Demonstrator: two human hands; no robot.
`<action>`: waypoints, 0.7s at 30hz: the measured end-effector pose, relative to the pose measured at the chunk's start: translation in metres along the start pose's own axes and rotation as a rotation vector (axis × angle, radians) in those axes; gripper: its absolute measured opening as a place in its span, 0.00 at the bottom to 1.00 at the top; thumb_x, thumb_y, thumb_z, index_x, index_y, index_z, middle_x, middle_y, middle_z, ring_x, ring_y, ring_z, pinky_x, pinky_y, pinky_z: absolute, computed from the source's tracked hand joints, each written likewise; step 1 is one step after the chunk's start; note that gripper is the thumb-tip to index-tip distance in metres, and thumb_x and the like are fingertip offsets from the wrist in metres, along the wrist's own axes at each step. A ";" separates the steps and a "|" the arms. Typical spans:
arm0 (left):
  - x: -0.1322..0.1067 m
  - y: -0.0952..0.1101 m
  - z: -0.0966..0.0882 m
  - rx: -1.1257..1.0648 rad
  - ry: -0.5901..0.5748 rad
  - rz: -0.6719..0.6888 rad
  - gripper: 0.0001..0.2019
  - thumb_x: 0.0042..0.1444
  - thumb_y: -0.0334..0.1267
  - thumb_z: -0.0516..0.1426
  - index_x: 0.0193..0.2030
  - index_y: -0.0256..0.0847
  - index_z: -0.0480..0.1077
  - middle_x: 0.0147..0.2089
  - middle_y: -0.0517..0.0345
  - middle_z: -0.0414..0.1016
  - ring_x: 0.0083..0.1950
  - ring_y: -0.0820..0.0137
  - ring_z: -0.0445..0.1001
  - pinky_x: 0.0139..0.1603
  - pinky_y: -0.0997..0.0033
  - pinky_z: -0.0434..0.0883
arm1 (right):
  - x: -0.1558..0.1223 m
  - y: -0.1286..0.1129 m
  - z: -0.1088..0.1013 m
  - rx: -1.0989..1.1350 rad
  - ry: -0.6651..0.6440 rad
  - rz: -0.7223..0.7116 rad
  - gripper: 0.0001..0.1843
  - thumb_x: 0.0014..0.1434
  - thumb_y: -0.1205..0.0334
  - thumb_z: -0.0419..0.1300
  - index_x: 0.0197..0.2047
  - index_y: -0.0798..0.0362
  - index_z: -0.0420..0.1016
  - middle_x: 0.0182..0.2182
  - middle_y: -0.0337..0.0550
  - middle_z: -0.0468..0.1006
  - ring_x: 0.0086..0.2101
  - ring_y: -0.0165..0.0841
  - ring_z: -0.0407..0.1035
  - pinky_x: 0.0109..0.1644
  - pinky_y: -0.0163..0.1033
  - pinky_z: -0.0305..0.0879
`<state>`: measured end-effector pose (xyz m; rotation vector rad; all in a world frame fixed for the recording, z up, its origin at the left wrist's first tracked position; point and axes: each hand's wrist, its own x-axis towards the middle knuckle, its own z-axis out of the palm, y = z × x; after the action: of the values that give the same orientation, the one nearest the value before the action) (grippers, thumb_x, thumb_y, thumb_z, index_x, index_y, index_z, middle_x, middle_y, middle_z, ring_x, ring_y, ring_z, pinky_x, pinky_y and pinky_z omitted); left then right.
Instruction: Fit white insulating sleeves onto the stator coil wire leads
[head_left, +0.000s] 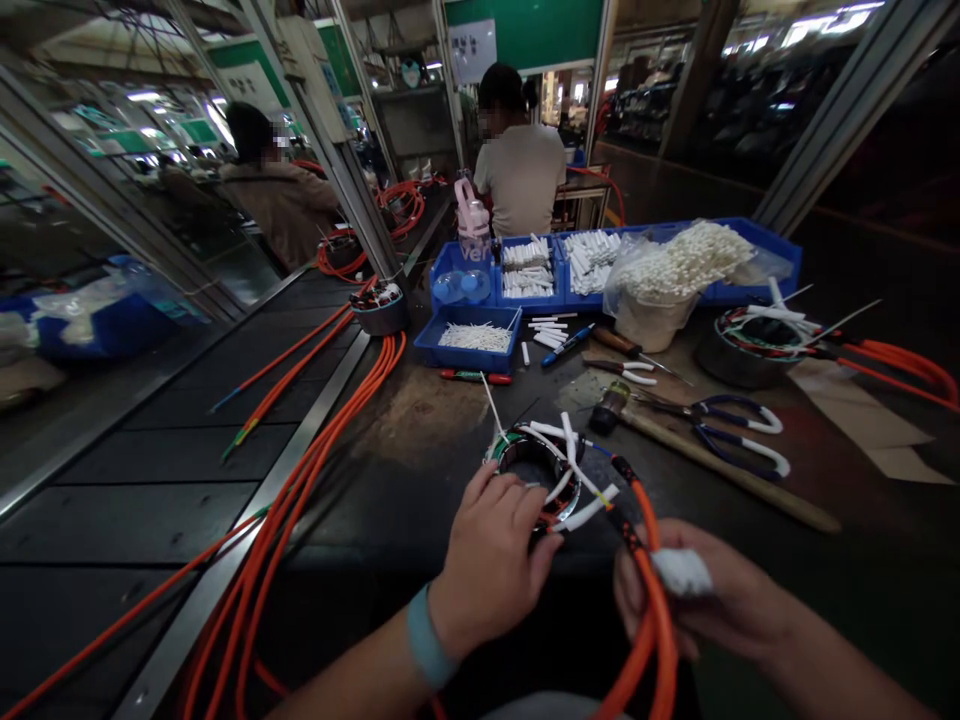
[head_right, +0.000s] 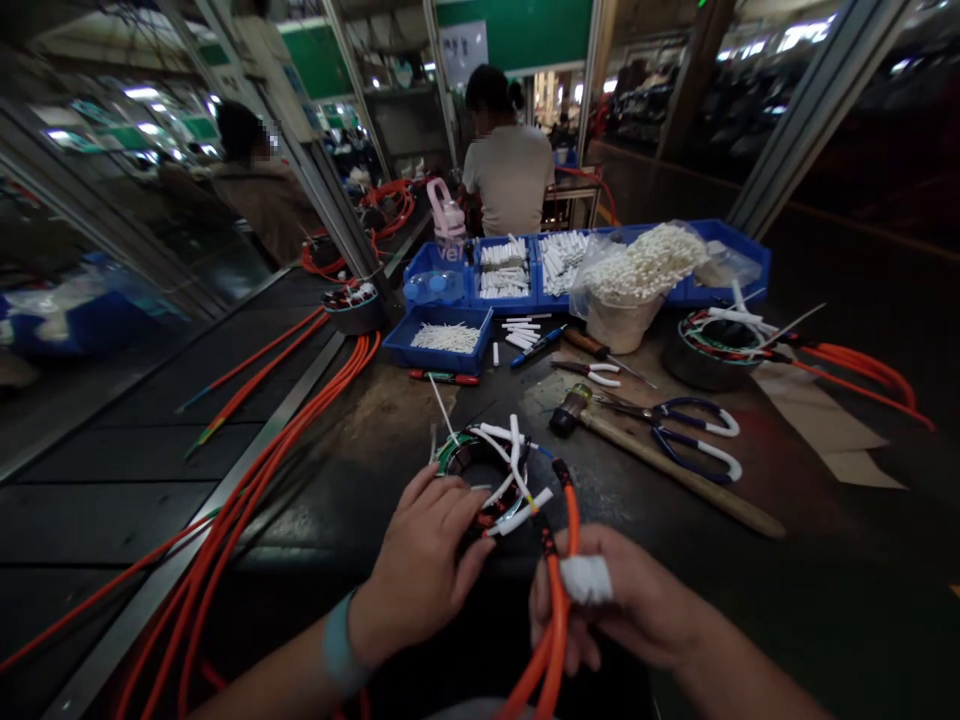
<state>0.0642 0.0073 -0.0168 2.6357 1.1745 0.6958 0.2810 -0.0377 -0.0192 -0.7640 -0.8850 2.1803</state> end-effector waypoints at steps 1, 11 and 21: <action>-0.003 0.002 0.007 0.040 0.036 -0.002 0.12 0.53 0.40 0.57 0.44 0.39 0.69 0.37 0.53 0.72 0.43 0.61 0.66 0.57 0.50 0.58 | 0.001 0.009 0.003 -0.006 -0.013 0.013 0.19 0.52 0.50 0.62 0.31 0.61 0.74 0.28 0.51 0.76 0.20 0.27 0.69 0.19 0.27 0.60; 0.010 -0.016 0.004 0.090 0.026 0.018 0.14 0.62 0.35 0.47 0.30 0.40 0.71 0.27 0.57 0.73 0.33 0.67 0.67 0.41 0.62 0.62 | 0.073 0.093 0.048 -0.195 0.285 -0.038 0.33 0.41 0.31 0.60 0.28 0.57 0.64 0.16 0.38 0.68 0.17 0.27 0.65 0.22 0.32 0.63; -0.008 0.008 -0.011 0.021 -0.101 -0.073 0.22 0.52 0.38 0.59 0.55 0.41 0.66 0.45 0.52 0.73 0.49 0.58 0.63 0.54 0.53 0.59 | 0.018 0.049 -0.006 -0.028 0.312 -0.258 0.21 0.49 0.47 0.65 0.29 0.57 0.68 0.25 0.41 0.73 0.16 0.22 0.64 0.19 0.27 0.57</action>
<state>0.0601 -0.0044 -0.0075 2.5965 1.2482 0.5335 0.2568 -0.0494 -0.0648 -0.9194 -0.8050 1.7679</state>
